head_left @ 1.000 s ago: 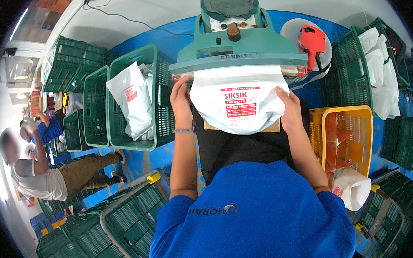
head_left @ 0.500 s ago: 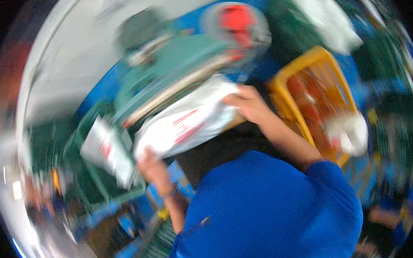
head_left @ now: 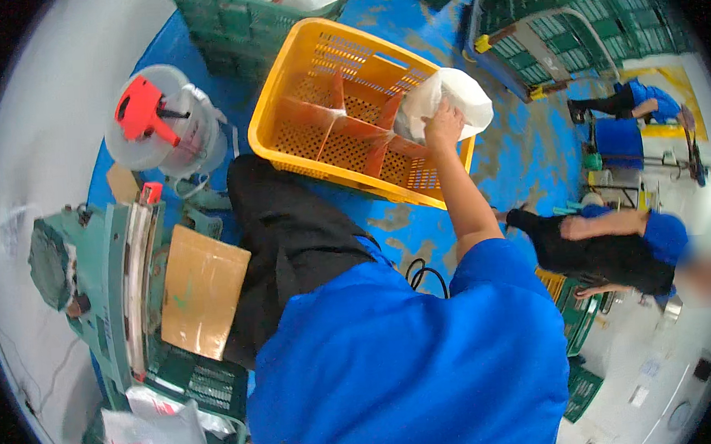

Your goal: The person carries a yellow basket of white plastic bags to a heat-sealing station. They repeatedly place each bag on the sealer, press the lever to seal it, and drop the sealed bag into a green crate. The process is repeated for multiple bags throughout the clip.

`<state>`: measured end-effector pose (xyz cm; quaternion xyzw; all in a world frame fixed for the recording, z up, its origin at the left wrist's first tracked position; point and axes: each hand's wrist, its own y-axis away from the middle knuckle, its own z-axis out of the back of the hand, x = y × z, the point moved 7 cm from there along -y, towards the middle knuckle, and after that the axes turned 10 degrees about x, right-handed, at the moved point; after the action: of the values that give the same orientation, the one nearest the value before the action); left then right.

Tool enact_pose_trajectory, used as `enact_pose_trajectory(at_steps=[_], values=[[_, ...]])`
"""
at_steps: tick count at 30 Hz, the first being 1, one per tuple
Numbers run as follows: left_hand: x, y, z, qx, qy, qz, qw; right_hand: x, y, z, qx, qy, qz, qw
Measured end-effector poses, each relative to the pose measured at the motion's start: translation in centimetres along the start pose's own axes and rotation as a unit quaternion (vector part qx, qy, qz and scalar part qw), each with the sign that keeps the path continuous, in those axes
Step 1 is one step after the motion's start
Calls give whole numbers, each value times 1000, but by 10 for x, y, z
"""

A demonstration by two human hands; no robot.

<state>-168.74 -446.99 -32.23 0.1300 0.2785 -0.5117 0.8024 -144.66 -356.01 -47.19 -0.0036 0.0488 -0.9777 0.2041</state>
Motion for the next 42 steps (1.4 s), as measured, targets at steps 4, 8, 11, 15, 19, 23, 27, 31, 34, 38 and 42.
enact_pose_trajectory(at_steps=[4,8,11,15,19,23,27,31,34,38,42], values=[[15,-13,19,13,54,11,998,-34,-11,-7,-42,-209,-23,977],[12,-23,38,27,119,12,992,-38,-25,50,-148,-282,-51,947],[-34,-20,43,61,177,-16,982,-2,-28,118,-137,-250,16,958],[-179,25,-41,306,210,-107,922,48,-6,253,-200,-315,151,915],[-398,168,-179,543,287,-402,679,105,41,373,-237,-337,336,847],[-536,284,-151,495,426,-606,454,147,72,435,-286,-353,398,797],[-532,250,-119,324,403,-494,699,215,58,405,-157,-278,478,818],[-454,191,-95,206,383,-437,787,285,74,377,-50,-256,587,766],[-371,128,-70,133,396,-379,826,355,135,368,29,-213,682,699],[-245,58,-26,172,415,-236,862,433,250,337,46,-75,869,487],[-178,44,38,45,372,-217,901,455,285,361,24,-174,868,465]])
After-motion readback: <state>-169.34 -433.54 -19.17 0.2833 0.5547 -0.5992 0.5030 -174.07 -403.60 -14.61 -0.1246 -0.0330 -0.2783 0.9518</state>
